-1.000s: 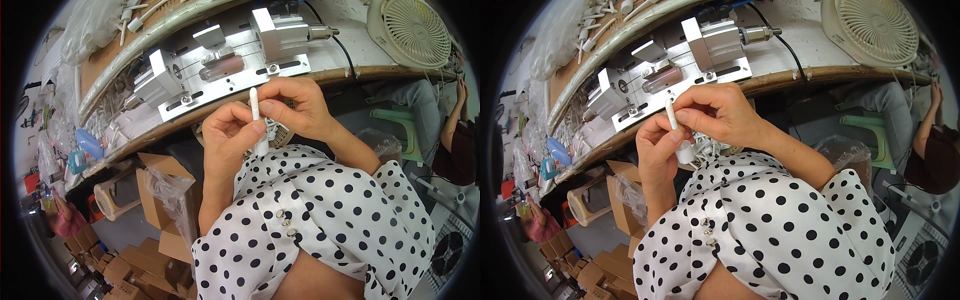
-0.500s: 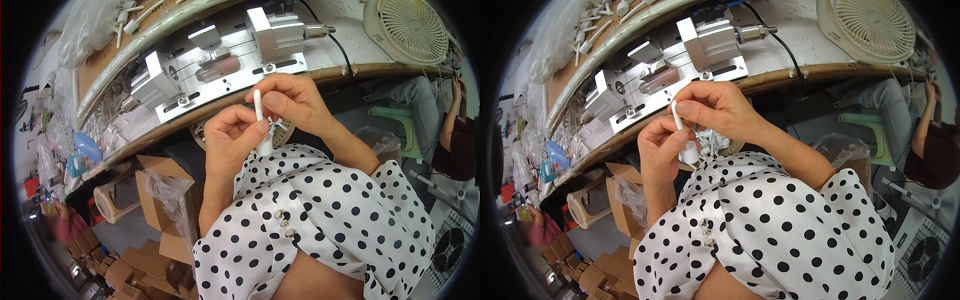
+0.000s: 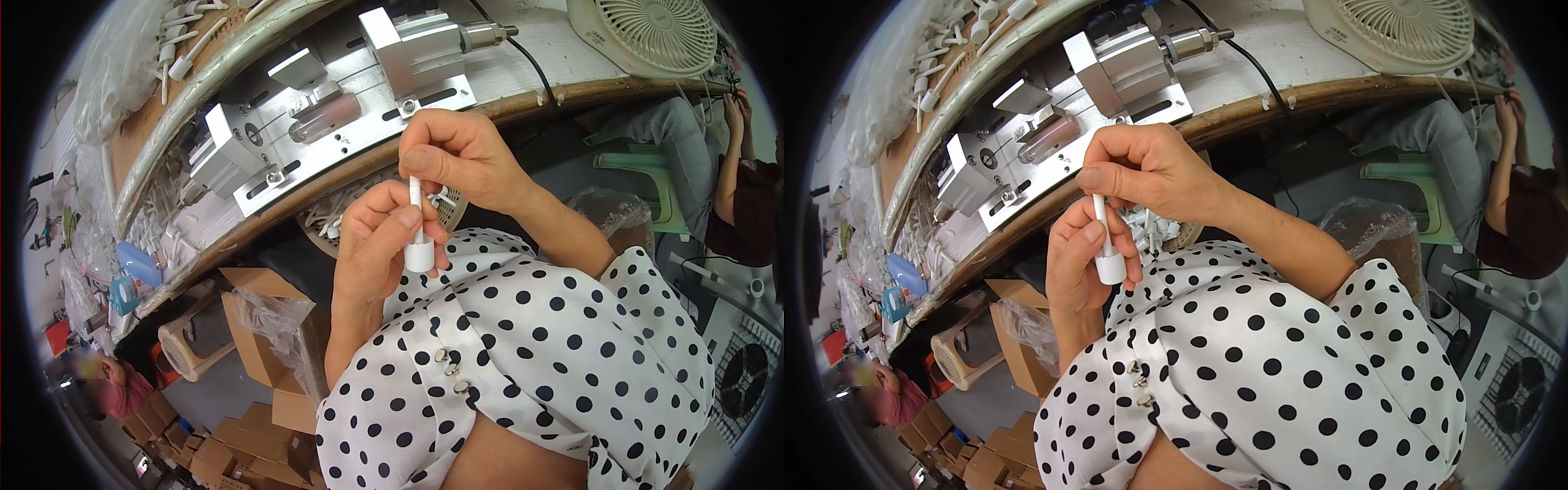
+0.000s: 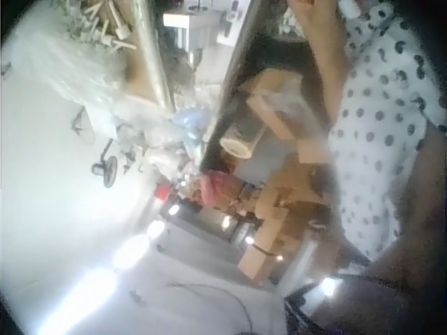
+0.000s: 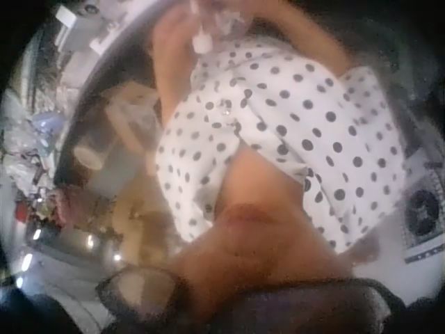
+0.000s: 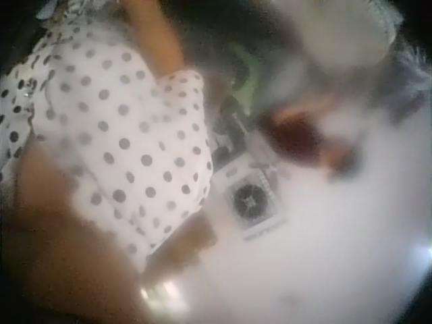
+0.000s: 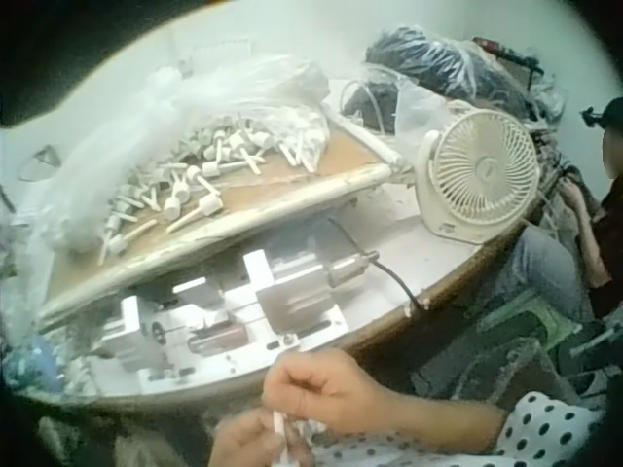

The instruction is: Assembling white plastic components using a pneumatic or mechanical workbench machine.

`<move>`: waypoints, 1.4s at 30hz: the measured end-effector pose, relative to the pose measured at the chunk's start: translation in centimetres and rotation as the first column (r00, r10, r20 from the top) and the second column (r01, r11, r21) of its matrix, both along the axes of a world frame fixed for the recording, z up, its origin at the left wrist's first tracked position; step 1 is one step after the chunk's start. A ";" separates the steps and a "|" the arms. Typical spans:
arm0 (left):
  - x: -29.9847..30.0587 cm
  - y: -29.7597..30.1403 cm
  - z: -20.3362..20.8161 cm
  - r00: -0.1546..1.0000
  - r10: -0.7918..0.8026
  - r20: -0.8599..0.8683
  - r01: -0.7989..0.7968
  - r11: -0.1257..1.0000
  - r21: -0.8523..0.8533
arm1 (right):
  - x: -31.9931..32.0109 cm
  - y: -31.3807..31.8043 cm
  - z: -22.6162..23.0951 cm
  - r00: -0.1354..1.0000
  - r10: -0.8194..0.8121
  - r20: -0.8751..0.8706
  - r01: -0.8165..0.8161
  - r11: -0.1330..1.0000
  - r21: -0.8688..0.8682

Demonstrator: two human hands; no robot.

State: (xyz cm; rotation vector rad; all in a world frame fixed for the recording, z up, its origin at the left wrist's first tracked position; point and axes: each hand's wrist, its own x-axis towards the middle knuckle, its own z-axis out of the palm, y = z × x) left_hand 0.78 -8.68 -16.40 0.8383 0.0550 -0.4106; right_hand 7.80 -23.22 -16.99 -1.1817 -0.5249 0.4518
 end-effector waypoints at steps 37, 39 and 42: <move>0.3 4.0 -1.1 0.878 0.441 0.188 -0.455 0.890 0.034 | 18.1 5.7 6.9 0.352 0.298 0.887 0.688 0.561 -0.461; 0.5 3.8 -0.5 0.875 0.444 0.194 -0.456 0.889 0.024 | 17.3 5.0 8.5 0.392 0.249 0.885 0.688 0.559 -0.462; 0.7 4.1 -0.7 0.875 0.441 0.198 -0.460 0.885 0.064 | 16.7 4.5 8.6 0.414 0.131 0.901 0.636 0.667 -0.389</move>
